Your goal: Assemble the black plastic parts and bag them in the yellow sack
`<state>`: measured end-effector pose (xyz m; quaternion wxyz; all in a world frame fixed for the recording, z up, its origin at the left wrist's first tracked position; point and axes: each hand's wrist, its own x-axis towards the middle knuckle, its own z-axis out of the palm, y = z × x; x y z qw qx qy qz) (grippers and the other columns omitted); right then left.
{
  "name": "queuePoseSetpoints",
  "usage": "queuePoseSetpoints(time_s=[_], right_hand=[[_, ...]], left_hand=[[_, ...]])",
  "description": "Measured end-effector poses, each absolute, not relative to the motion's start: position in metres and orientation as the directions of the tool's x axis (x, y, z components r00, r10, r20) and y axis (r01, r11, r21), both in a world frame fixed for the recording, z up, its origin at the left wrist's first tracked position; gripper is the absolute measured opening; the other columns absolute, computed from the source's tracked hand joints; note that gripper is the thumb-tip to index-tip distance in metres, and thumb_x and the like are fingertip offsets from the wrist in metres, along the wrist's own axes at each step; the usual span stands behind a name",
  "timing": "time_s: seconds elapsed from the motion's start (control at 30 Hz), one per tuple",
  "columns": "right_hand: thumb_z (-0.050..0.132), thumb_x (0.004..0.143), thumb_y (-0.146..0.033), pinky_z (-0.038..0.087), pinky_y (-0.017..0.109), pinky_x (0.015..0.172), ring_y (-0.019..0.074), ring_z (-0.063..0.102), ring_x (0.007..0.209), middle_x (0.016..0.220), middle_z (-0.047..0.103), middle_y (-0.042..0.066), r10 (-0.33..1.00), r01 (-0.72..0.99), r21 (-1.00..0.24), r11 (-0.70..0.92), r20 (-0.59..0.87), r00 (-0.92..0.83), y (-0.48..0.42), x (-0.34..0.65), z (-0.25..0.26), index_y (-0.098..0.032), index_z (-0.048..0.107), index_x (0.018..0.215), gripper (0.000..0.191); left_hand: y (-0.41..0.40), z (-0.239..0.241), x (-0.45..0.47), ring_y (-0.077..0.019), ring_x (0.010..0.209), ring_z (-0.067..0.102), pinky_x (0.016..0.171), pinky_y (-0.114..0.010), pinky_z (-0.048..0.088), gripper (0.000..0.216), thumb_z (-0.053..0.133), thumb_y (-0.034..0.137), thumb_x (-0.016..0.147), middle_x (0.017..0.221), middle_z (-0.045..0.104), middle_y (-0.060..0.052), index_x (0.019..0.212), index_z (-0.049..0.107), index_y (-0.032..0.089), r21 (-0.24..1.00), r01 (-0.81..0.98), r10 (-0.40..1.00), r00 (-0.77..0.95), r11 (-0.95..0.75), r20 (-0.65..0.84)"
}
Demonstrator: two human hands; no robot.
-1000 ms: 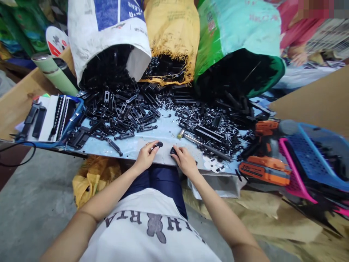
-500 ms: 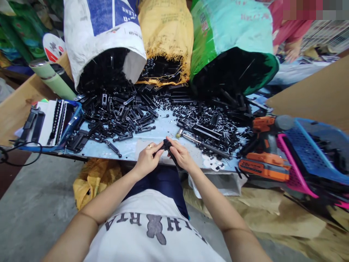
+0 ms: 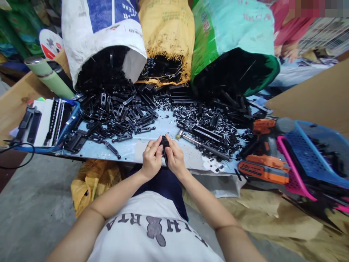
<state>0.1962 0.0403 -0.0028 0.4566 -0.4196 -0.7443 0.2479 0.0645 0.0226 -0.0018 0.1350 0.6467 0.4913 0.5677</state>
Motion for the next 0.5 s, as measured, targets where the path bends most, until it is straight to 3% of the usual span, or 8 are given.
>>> queuePoseSetpoints(time_s=[0.13,0.3,0.43,0.5], right_hand=[[0.035,0.095,-0.037,0.052,0.036,0.079,0.0201,0.059,0.09,0.107,0.058,0.011,0.813,0.324,-0.747,0.58,0.507,-0.285,0.036,0.189,-0.004,-0.022,0.038,0.14,0.048],[0.036,0.094,-0.038,0.053,0.037,0.077,0.0206,0.059,0.088,0.111,0.057,0.013,0.838,0.325,-0.773,0.545,0.491,-0.238,0.038,0.187,-0.005,-0.023,0.035,0.142,0.05],[0.034,0.094,-0.043,0.054,0.032,0.065,0.016,0.058,0.072,0.101,0.057,0.01,0.867,0.29,-0.825,0.485,0.41,-0.284,0.045,0.19,-0.013,-0.023,0.038,0.14,0.051],[0.034,0.094,-0.045,0.053,0.032,0.065,0.0157,0.057,0.069,0.094,0.058,0.009,0.869,0.296,-0.826,0.479,0.398,-0.295,0.048,0.194,-0.018,-0.022,0.041,0.138,0.051]], left_hand=[[0.022,0.004,0.056,-0.0144,0.088,0.058,0.078,-0.028,0.051,0.033,0.043,0.02,0.093,0.095,0.063,-0.009,0.123,0.056,0.016,0.674,0.484,0.762,-0.02,-0.559,0.647],[0.032,0.008,0.045,-0.0138,0.085,0.058,0.076,-0.028,0.05,0.03,0.042,0.023,0.093,0.094,0.062,-0.009,0.117,0.06,0.016,0.709,0.434,0.78,-0.026,-0.555,0.626],[0.038,0.004,0.042,-0.0158,0.089,0.058,0.076,-0.03,0.05,0.032,0.043,0.035,0.093,0.097,0.062,-0.009,0.112,0.061,0.017,0.831,0.325,0.883,0.027,-0.451,0.469],[0.037,0.002,0.04,-0.0152,0.083,0.059,0.067,-0.027,0.051,0.038,0.045,0.044,0.09,0.096,0.063,-0.009,0.114,0.058,0.017,0.944,0.172,0.959,0.03,-0.282,0.281]])
